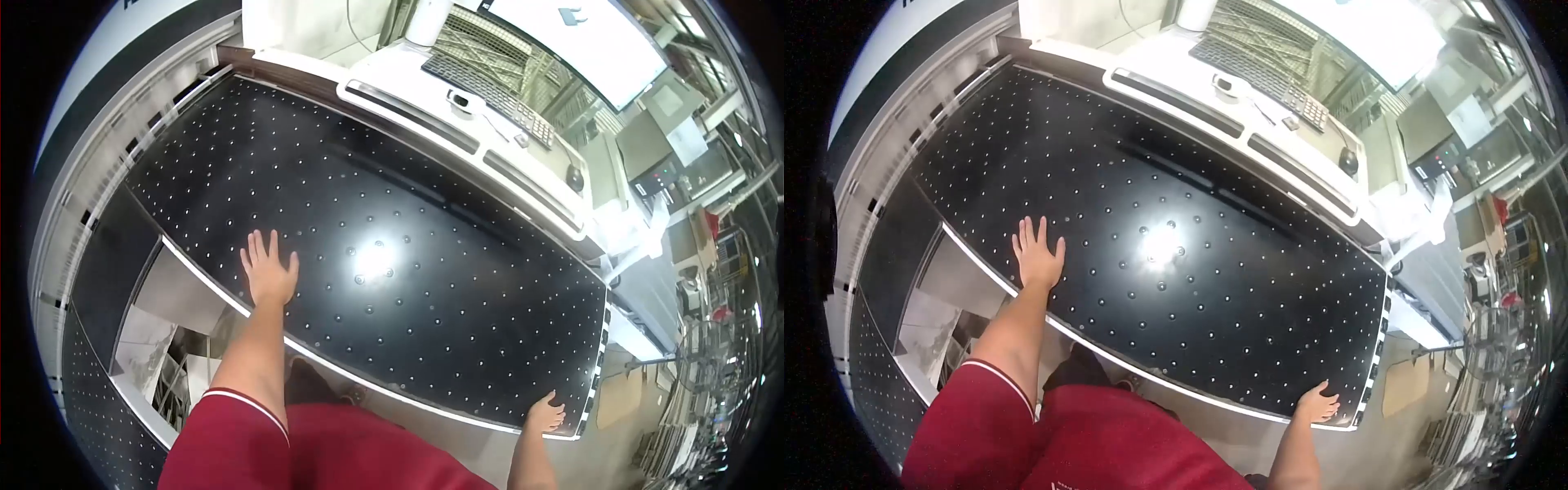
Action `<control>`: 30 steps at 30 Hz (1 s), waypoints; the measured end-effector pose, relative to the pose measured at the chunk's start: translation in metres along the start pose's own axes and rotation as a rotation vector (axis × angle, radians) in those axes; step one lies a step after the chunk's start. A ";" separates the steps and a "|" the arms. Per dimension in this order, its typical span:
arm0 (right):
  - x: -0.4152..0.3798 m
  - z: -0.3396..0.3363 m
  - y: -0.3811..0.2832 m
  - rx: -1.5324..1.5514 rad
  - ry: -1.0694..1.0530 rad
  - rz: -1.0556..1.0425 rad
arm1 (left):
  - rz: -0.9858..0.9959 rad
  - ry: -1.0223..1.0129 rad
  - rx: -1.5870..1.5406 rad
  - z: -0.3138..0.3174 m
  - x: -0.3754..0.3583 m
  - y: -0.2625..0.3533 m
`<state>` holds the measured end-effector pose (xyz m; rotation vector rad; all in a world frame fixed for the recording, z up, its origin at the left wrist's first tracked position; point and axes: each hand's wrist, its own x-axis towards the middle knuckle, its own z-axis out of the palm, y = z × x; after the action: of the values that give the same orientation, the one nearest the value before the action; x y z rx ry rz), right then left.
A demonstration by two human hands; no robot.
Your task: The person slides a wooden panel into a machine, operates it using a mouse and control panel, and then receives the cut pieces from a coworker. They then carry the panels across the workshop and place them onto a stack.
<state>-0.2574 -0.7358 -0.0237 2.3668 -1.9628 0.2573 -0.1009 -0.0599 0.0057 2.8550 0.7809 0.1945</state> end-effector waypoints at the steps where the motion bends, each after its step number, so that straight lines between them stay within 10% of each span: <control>1: -0.001 -0.004 -0.003 0.010 0.013 0.006 | -0.007 -0.004 0.028 -0.004 0.002 -0.003; 6: 0.002 0.007 0.010 0.018 0.165 -0.089 | -0.009 -0.024 0.028 -0.008 0.001 -0.003; 8: 0.038 0.033 0.047 0.459 0.158 -0.140 | 0.006 -0.004 0.009 -0.003 0.001 -0.005; 11: -0.042 -0.075 0.012 0.732 0.050 0.828 | 0.012 -0.006 0.011 -0.003 0.001 -0.006; 30: -0.104 -0.110 0.023 0.607 0.133 0.576 | 0.015 -0.011 0.036 0.004 0.001 -0.007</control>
<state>-0.3082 -0.6230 0.0667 1.8704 -2.7398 1.1432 -0.1026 -0.0536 0.0001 2.8941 0.7682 0.1677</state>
